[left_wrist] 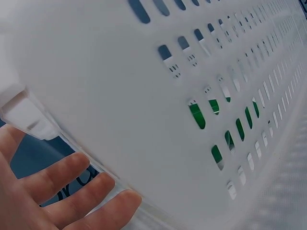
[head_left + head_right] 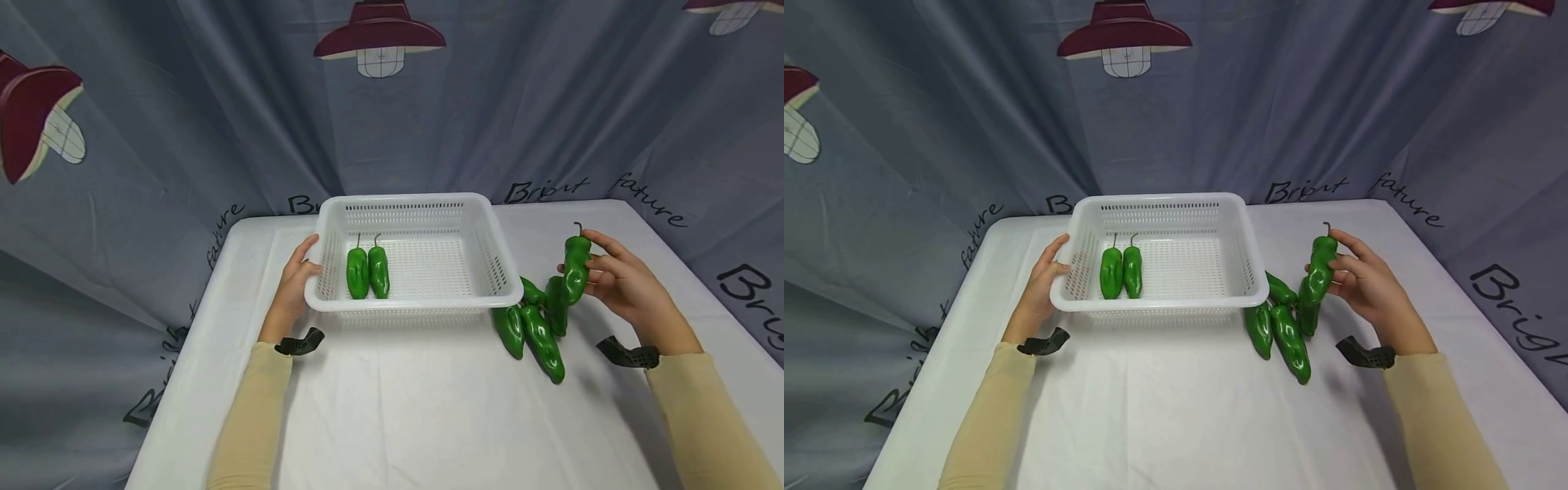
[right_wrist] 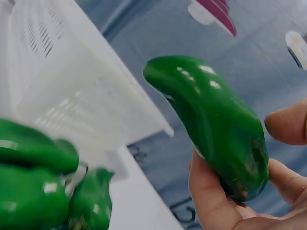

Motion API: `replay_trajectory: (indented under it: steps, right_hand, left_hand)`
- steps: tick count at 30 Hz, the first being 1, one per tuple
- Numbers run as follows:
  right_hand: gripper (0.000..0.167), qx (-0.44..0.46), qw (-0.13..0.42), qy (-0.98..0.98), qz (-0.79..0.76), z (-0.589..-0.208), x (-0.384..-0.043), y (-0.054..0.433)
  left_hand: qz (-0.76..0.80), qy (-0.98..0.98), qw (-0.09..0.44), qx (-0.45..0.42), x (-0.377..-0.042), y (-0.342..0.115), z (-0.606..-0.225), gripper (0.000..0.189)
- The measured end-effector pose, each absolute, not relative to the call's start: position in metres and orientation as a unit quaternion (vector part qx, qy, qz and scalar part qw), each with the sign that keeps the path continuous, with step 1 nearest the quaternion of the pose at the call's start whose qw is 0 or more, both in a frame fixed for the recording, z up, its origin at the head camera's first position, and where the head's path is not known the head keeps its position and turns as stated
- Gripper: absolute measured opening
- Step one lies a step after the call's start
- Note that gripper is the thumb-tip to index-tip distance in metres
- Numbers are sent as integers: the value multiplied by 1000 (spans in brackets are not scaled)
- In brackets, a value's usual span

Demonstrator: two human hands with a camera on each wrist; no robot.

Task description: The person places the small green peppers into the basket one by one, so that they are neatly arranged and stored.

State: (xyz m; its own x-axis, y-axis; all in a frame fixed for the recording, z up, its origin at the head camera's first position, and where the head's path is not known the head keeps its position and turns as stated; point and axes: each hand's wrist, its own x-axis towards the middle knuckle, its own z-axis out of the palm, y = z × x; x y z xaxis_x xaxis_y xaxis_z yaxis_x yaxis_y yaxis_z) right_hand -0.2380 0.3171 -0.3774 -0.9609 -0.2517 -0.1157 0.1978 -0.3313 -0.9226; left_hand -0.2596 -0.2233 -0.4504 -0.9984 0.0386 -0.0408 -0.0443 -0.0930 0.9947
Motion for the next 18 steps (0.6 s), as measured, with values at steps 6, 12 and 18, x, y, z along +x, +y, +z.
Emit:
replay_trajectory:
  steps: [6, 12, 18]
  right_hand:
    - [67, -43, 142, 615, -774, -361, -255, 291]
    - [69, -53, 146, 671, -725, -345, -271, 260]
    - [76, -51, 163, 730, -662, -333, -286, 225]
  left_hand:
    - [740, 672, 27, -3, -258, -223, -449, 73]
    - [741, 671, 26, -3, -259, -222, -450, 73]
    - [738, 674, 23, 0, -259, -223, -449, 73]
